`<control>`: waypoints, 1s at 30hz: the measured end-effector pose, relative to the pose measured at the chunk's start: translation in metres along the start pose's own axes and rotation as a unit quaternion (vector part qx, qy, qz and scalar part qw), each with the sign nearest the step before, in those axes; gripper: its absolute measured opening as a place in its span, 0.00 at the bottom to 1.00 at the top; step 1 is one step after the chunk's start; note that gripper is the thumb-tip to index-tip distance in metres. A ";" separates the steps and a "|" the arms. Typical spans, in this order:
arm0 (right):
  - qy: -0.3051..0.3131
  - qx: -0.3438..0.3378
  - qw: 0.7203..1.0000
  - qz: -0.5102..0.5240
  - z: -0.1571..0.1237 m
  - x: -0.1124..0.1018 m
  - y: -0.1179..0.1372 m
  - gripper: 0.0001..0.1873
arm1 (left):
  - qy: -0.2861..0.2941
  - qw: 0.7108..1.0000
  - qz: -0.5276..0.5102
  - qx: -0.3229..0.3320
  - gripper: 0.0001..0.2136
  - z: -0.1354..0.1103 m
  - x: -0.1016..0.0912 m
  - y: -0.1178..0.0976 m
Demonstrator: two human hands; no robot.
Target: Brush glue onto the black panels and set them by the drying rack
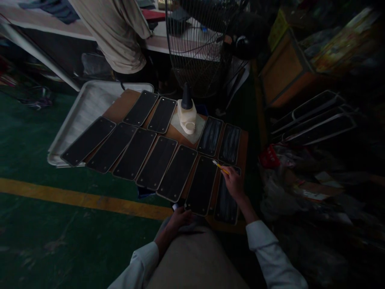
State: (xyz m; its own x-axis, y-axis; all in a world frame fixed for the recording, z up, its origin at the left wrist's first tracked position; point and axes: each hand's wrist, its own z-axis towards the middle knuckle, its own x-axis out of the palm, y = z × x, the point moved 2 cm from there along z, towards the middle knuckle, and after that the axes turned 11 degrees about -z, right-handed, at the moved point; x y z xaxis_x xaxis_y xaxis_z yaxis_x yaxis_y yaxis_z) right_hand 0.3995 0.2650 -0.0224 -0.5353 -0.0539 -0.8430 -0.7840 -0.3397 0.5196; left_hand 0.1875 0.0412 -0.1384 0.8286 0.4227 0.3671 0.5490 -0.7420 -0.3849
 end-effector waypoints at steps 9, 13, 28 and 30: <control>0.035 0.000 0.999 -0.015 -0.019 0.008 0.006 0.17 | -0.014 0.999 -0.026 0.027 0.25 -0.008 0.004 0.000; 0.079 0.004 0.997 0.012 -0.056 0.002 0.021 0.16 | -0.016 0.999 -0.029 0.021 0.24 -0.006 0.003 0.002; 0.042 -0.007 0.998 -0.045 0.003 0.009 0.000 0.17 | -0.019 0.999 -0.044 0.013 0.23 -0.005 0.005 0.002; 0.052 -0.006 0.997 -0.053 -0.003 0.009 0.002 0.17 | -0.021 0.999 -0.043 0.006 0.23 -0.005 0.004 0.002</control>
State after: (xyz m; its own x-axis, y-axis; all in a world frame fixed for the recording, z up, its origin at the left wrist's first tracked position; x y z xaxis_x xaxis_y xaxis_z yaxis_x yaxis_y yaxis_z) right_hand 0.3937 0.2610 -0.0293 -0.4140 -0.1134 -0.9032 -0.8302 -0.3599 0.4257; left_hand 0.1910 0.0387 -0.1338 0.7817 0.5063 0.3640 0.6197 -0.6960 -0.3628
